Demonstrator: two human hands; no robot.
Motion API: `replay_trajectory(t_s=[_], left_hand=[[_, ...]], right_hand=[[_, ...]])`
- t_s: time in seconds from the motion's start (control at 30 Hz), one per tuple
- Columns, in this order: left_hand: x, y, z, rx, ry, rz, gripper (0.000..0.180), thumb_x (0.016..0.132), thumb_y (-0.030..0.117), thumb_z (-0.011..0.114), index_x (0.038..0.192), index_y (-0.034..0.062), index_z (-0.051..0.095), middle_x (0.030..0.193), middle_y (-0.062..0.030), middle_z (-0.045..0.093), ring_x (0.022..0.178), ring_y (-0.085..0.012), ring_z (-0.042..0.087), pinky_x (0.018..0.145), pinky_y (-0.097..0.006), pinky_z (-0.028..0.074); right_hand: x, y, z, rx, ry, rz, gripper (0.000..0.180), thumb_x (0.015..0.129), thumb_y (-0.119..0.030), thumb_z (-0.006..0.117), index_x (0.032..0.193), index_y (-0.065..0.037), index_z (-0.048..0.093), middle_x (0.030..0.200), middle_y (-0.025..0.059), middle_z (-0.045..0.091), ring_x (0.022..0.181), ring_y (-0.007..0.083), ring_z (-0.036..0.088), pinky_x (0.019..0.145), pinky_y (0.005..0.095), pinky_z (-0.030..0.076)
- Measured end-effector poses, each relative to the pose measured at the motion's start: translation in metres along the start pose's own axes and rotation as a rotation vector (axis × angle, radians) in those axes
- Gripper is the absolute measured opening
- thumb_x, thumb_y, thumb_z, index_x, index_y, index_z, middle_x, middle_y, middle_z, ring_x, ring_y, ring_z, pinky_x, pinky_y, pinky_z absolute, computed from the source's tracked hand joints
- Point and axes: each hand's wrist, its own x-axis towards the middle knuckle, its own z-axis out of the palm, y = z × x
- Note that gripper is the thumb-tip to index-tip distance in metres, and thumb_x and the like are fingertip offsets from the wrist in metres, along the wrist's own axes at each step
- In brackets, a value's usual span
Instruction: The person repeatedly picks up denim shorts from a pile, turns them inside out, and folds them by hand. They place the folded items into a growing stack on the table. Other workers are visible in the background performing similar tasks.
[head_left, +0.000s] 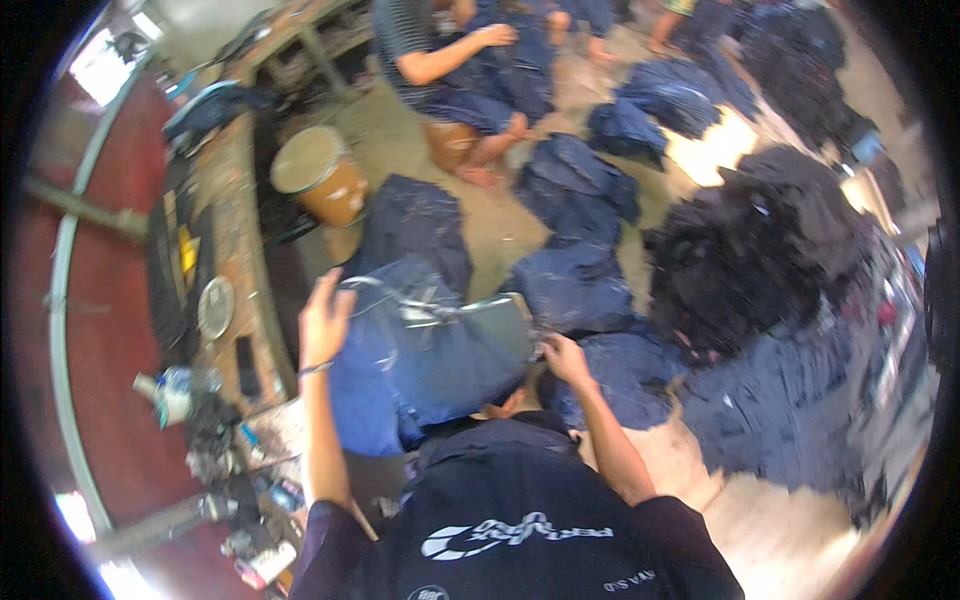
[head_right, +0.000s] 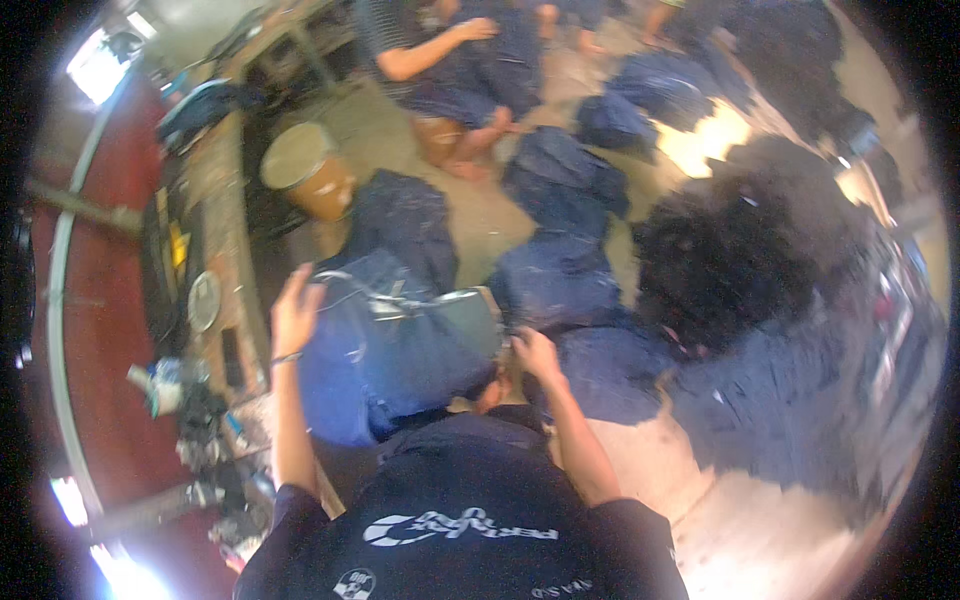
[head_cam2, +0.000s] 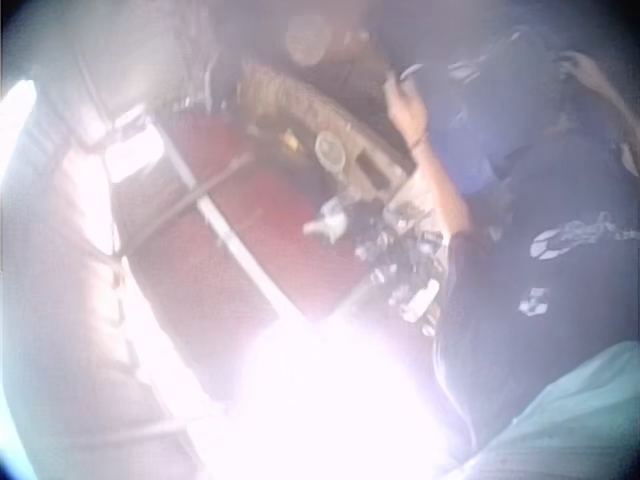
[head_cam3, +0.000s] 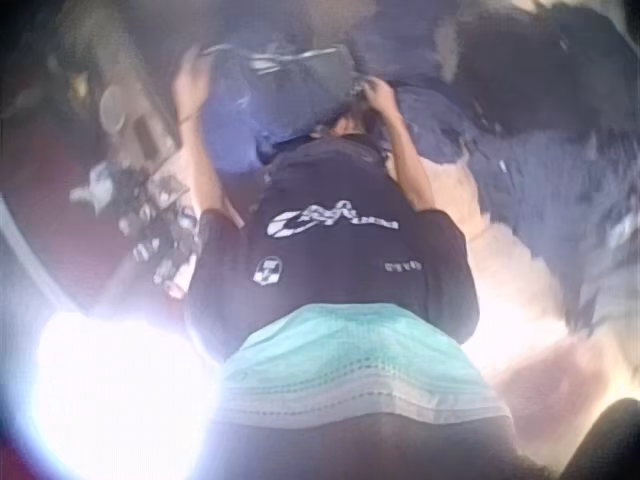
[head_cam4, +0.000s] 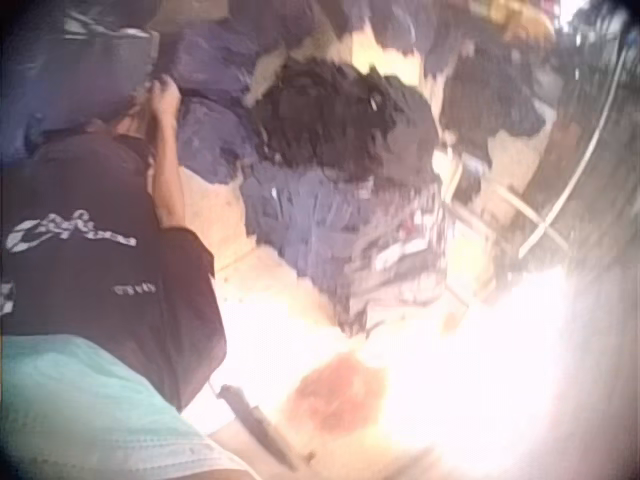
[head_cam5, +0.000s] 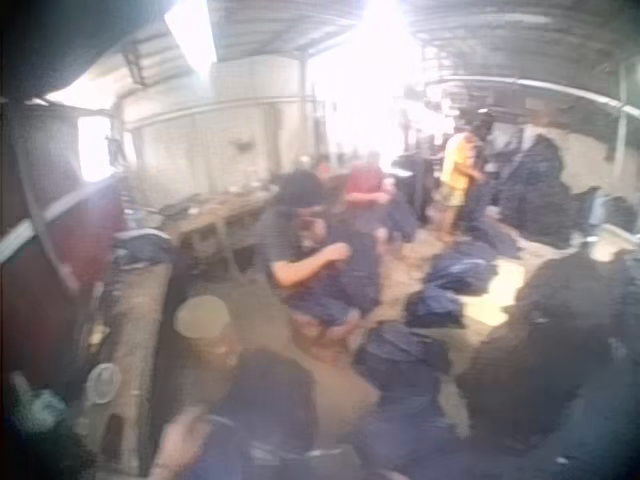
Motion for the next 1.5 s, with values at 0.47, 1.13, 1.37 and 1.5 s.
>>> replay_trajectory(t_s=[0.47,1.13,1.37,1.5], left_hand=[[0.040,-0.059,0.002,0.306,-0.626,-0.116,0.103,0.064,0.076,0.088,0.130,-0.0002,0.068,0.134,-0.0232,0.065,0.130,-0.0396,0.061,0.109,-0.052,0.049],[-0.089,0.040,-0.032,0.404,-0.106,0.287,0.069,0.077,0.054,0.087,0.129,0.0146,0.064,0.109,-0.0041,0.067,0.114,-0.0240,0.064,0.113,-0.056,0.036],[-0.063,-0.011,-0.013,0.457,-0.263,0.042,0.097,0.067,0.070,0.087,0.140,0.0125,0.059,0.118,-0.0083,0.070,0.119,-0.0279,0.065,0.097,-0.054,0.043],[-0.042,-0.039,-0.009,0.452,-0.548,-0.081,0.106,0.059,0.079,0.088,0.137,0.0101,0.062,0.118,-0.0182,0.073,0.122,-0.0357,0.066,0.098,-0.062,0.045]], right_hand=[[-0.050,-0.045,-0.039,0.293,0.107,0.106,0.034,0.104,-0.022,0.068,0.130,0.000,0.071,0.108,0.0174,0.080,0.098,0.0257,0.077,0.088,0.0375,0.059],[-0.008,-0.248,-0.142,-0.021,-0.413,-0.438,0.022,0.099,-0.018,0.068,0.092,-0.001,0.080,0.079,0.0204,0.074,0.072,0.0356,0.072,0.069,0.0446,0.056],[0.042,-0.283,-0.237,0.878,0.294,-0.121,0.021,0.108,-0.021,0.063,0.113,-0.003,0.071,0.078,0.0003,0.062,0.057,0.0047,0.050,0.048,0.0198,0.037],[0.084,-0.266,-0.199,0.367,0.475,-0.194,0.018,0.101,-0.009,0.066,0.114,-0.001,0.075,0.089,0.0070,0.072,0.079,0.0192,0.067,0.074,0.0344,0.055]])
